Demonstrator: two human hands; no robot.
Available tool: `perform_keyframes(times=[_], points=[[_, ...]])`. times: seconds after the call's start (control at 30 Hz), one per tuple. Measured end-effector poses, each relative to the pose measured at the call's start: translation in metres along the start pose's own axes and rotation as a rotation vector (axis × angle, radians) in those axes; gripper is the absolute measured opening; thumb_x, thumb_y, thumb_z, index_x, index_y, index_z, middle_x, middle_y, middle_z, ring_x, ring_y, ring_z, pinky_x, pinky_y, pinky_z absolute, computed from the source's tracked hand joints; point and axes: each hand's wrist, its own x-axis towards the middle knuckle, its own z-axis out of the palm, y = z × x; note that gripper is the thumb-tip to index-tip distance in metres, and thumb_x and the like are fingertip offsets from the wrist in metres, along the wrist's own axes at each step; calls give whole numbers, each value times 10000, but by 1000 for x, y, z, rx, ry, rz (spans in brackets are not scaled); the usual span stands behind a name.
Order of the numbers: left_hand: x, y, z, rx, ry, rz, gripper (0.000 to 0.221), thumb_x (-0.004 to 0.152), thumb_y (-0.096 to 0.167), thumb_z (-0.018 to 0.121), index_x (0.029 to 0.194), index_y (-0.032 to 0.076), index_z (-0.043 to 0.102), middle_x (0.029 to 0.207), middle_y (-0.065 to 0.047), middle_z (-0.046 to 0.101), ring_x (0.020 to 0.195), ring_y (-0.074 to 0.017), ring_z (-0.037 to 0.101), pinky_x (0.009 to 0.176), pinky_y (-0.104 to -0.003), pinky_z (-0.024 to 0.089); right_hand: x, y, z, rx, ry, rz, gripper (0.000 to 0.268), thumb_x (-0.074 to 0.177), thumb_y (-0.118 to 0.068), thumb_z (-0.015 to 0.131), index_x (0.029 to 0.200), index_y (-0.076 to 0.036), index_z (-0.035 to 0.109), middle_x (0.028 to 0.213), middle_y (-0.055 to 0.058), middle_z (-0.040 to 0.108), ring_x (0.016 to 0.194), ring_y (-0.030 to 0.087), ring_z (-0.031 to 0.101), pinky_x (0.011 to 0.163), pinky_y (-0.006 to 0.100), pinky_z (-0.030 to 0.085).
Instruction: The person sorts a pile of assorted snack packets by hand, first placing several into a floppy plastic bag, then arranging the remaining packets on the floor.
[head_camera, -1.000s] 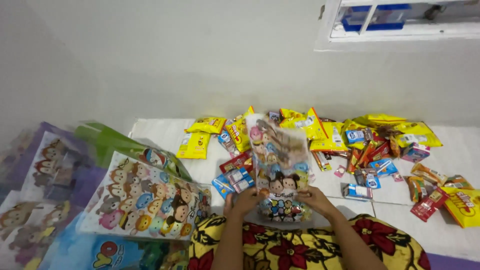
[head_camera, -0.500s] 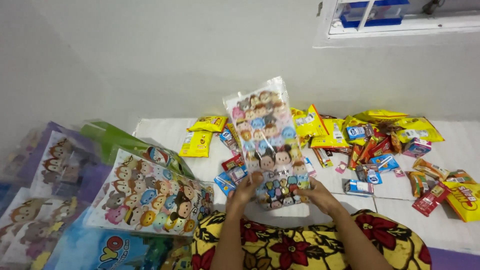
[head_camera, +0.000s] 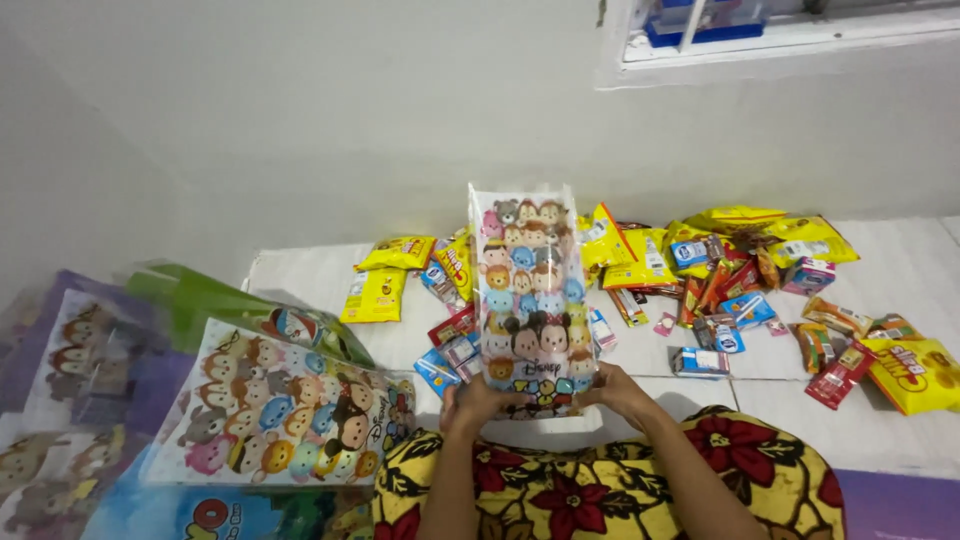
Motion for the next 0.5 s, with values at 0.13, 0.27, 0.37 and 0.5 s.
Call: perform_keyframes(times=[0.13, 0.27, 0.37, 0.5], points=[[-16, 22, -4, 148, 15, 113, 673, 553, 394, 983, 1138, 128, 782, 1016, -57, 802, 1015, -218, 734, 863, -376, 602, 13, -2, -4, 82, 156, -14, 230, 735, -99, 938, 787, -56, 718, 679, -10, 577, 645, 113, 597, 638, 228, 523], [11, -14, -1, 93, 145, 98, 532, 716, 405, 851, 1208, 221, 765, 1043, -10, 807, 1013, -191, 752, 901, -348, 591, 36, 30, -20, 115, 208, -115, 154, 787, -83, 893, 872, -26, 778, 764, 80, 670, 730, 175, 641, 730, 303, 538], [58, -64, 0, -302, 178, 261, 356, 758, 205, 912, 1077, 105, 791, 914, -54, 780, 853, -180, 714, 764, -335, 591, 31, 21, -19, 137, 262, -197, 143, 774, -41, 883, 882, -31, 789, 775, 99, 704, 743, 175, 652, 747, 301, 532], [95, -99, -8, -391, 225, 351, 284, 826, 215, 895, 1029, 61, 769, 841, -67, 742, 757, -155, 668, 683, -290, 564, 29, 18, -21, 30, 365, -208, 168, 736, -88, 935, 844, -75, 807, 734, 89, 701, 714, 175, 636, 691, 293, 498]])
